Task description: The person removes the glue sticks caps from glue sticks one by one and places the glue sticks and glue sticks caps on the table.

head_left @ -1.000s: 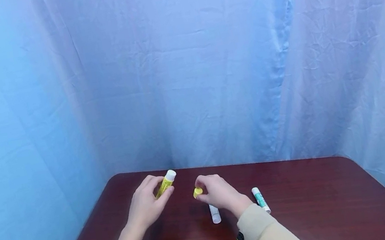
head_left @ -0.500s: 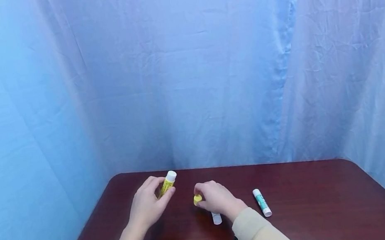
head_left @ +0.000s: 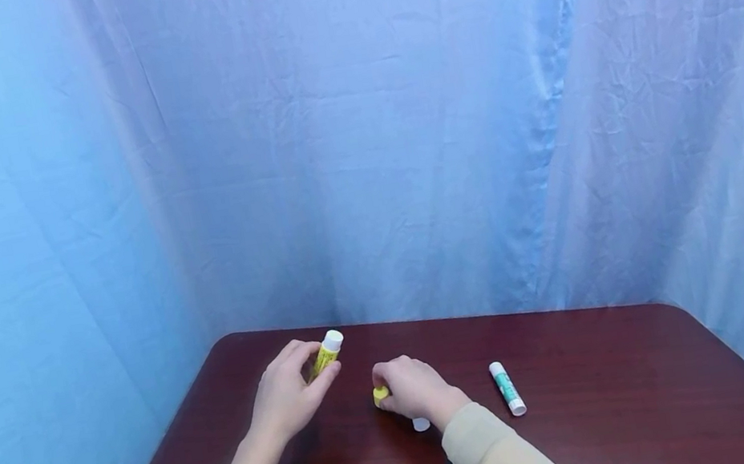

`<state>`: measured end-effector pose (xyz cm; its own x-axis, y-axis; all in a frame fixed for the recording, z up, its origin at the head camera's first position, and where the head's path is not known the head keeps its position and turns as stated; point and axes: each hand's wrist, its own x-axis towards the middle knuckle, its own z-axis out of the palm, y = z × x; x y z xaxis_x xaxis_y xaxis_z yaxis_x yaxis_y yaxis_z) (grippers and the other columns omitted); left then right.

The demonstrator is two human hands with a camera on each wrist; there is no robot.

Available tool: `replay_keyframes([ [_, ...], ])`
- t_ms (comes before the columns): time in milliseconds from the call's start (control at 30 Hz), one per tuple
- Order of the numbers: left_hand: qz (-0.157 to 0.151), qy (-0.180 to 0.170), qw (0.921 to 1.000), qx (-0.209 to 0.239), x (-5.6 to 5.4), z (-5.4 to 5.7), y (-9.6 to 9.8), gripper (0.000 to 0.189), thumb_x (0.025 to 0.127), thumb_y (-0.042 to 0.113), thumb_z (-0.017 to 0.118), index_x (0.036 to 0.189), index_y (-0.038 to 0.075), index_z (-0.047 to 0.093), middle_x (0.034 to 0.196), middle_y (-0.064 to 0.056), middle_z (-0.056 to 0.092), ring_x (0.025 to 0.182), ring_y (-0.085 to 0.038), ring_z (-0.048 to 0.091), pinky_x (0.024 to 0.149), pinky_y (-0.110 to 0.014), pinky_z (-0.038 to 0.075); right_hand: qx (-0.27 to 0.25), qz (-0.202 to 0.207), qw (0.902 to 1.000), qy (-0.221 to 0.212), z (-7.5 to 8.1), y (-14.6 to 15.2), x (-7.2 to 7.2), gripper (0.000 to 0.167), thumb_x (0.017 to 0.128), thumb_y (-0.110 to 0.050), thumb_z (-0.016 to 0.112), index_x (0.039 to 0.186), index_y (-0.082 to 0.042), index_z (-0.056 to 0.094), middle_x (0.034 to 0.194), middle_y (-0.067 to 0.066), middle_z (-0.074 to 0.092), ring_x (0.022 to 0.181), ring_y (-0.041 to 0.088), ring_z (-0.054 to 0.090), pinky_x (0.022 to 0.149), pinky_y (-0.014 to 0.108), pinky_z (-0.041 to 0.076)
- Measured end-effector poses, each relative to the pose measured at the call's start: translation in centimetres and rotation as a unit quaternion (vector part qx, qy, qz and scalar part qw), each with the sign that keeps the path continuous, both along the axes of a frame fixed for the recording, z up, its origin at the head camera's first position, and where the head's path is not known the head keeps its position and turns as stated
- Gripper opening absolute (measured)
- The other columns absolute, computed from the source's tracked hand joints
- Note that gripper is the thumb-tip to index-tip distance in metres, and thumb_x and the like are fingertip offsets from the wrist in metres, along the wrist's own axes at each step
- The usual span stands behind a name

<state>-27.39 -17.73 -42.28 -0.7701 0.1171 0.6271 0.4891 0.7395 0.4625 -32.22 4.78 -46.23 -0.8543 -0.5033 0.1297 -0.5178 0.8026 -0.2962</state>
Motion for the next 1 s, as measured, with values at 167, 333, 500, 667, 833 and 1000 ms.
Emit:
replay_keyframes([
  [167, -0.003, -0.006, 1.0000, 0.000, 0.0, 0.0, 0.0, 0.030, 0.085, 0.030, 0.084, 0.109, 0.016, 0.072, 0.094, 0.009, 0.061, 0.077, -0.018, 0.058, 0.064, -0.031, 0.049, 0.009, -0.002, 0.9999, -0.005, -0.3, -0.1, 0.0, 0.018, 0.086, -0.020, 0.082, 0.088, -0.021, 0.065, 0.077, -0.011, 0.056, 0.068, 0.011, 0.052, 0.063, 0.028, 0.046],
  [333, -0.002, 0.000, 1.0000, -0.002, 0.0, 0.0, 0.1, 0.030, 0.085, 0.030, 0.085, 0.109, 0.016, 0.072, 0.094, 0.009, 0.062, 0.076, -0.015, 0.056, 0.064, -0.030, 0.050, 0.017, -0.002, 0.9998, -0.013, -0.4, -0.2, 0.1, 0.019, 0.086, -0.020, 0.083, 0.087, -0.020, 0.064, 0.076, -0.011, 0.056, 0.067, 0.010, 0.051, 0.063, 0.029, 0.046],
  [500, -0.002, -0.003, 1.0000, -0.002, 0.0, -0.1, 0.1, 0.030, 0.085, 0.030, 0.085, 0.108, 0.016, 0.073, 0.093, 0.010, 0.061, 0.075, -0.012, 0.054, 0.064, -0.030, 0.049, 0.020, -0.005, 0.9996, -0.020, -0.2, -0.4, 0.4, 0.018, 0.086, -0.019, 0.083, 0.089, -0.020, 0.065, 0.077, -0.010, 0.056, 0.068, 0.010, 0.052, 0.064, 0.029, 0.047],
  [667, 0.000, -0.006, 1.0000, -0.003, 0.1, -0.1, 0.1, 0.030, 0.085, 0.030, 0.084, 0.109, 0.016, 0.073, 0.093, 0.010, 0.061, 0.075, -0.009, 0.052, 0.064, -0.030, 0.049, 0.013, -0.004, 0.9995, -0.029, -0.2, -0.2, 0.5, 0.021, 0.084, -0.020, 0.084, 0.089, -0.020, 0.064, 0.078, -0.009, 0.057, 0.069, 0.010, 0.052, 0.064, 0.029, 0.047],
  [833, -0.002, -0.007, 1.0000, -0.003, 0.1, 0.0, 0.2, 0.030, 0.085, 0.030, 0.084, 0.109, 0.016, 0.073, 0.093, 0.010, 0.061, 0.077, -0.016, 0.057, 0.065, -0.031, 0.049, -0.004, 0.006, 0.9998, -0.020, 0.2, 0.3, 0.3, 0.023, 0.083, -0.022, 0.086, 0.093, -0.019, 0.065, 0.082, -0.008, 0.060, 0.070, 0.009, 0.053, 0.065, 0.028, 0.049],
  [1000, -0.001, -0.001, 1.0000, -0.005, 0.2, 0.4, 0.3, 0.029, 0.086, 0.030, 0.084, 0.108, 0.016, 0.073, 0.093, 0.009, 0.061, 0.076, -0.016, 0.056, 0.065, -0.031, 0.049, -0.031, 0.014, 0.9994, 0.001, 1.3, 1.2, 0.2, 0.025, 0.085, -0.025, 0.084, 0.102, -0.015, 0.069, 0.094, -0.003, 0.066, 0.081, 0.011, 0.059, 0.074, 0.032, 0.053],
])
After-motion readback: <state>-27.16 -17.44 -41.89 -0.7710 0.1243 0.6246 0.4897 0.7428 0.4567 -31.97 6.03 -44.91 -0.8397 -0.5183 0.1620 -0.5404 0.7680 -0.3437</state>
